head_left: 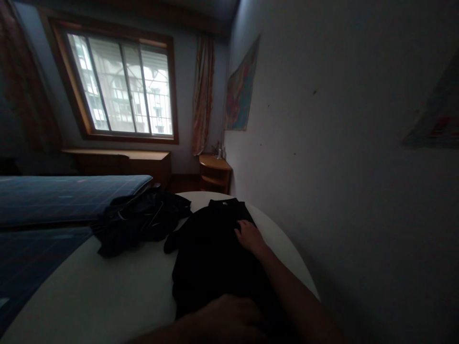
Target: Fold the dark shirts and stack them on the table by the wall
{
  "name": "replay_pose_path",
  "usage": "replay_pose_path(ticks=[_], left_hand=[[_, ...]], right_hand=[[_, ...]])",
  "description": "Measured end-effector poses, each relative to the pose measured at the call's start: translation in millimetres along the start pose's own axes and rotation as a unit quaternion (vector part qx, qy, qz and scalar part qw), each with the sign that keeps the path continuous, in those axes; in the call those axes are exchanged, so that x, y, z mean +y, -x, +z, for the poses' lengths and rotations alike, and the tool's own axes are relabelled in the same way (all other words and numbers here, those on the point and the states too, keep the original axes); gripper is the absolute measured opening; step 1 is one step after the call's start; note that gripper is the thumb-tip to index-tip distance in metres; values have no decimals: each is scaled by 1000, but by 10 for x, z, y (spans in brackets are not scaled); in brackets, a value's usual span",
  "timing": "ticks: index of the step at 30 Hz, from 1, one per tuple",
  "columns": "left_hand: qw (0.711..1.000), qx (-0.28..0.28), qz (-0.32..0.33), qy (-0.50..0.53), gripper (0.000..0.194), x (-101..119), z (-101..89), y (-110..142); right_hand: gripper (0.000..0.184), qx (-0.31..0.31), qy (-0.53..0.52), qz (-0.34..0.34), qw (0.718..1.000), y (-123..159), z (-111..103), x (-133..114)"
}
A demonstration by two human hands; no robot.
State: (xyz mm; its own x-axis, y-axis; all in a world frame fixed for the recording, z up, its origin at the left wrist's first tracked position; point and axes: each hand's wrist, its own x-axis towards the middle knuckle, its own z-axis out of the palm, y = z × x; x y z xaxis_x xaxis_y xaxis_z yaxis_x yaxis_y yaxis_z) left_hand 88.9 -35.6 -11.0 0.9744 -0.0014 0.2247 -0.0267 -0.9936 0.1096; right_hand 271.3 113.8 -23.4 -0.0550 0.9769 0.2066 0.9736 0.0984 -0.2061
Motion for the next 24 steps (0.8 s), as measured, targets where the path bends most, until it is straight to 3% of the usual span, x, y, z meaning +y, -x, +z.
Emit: replay_pose_path(ticks=[2,5,10,15,18,21,24], left_hand=[[993,22,-105,57,47,-245,-95,168],[974,-10,-211,83,74,-405,-175,366],[965,-44,-233,110,85,-338,-108,427],[968,-43,-222,109,83,-253,74,362],[965,-35,-237,109,79,-236,80,346],[944,29,-323,60,67,-339,-40,377],[875,127,-465,-56,52,-617,-213,500]], right_hand=[[49,3,-17,3,1000,-64,118,-28],[57,0,-23,12,1000,-85,247,-55],[64,0,-7,0,1000,-14,296,-42],[63,2,-14,2,1000,47,299,-2],[59,12,-19,1,1000,51,330,23],[59,16,-14,8,1000,10,313,8],[58,12,-10,30,999,-69,219,-95]])
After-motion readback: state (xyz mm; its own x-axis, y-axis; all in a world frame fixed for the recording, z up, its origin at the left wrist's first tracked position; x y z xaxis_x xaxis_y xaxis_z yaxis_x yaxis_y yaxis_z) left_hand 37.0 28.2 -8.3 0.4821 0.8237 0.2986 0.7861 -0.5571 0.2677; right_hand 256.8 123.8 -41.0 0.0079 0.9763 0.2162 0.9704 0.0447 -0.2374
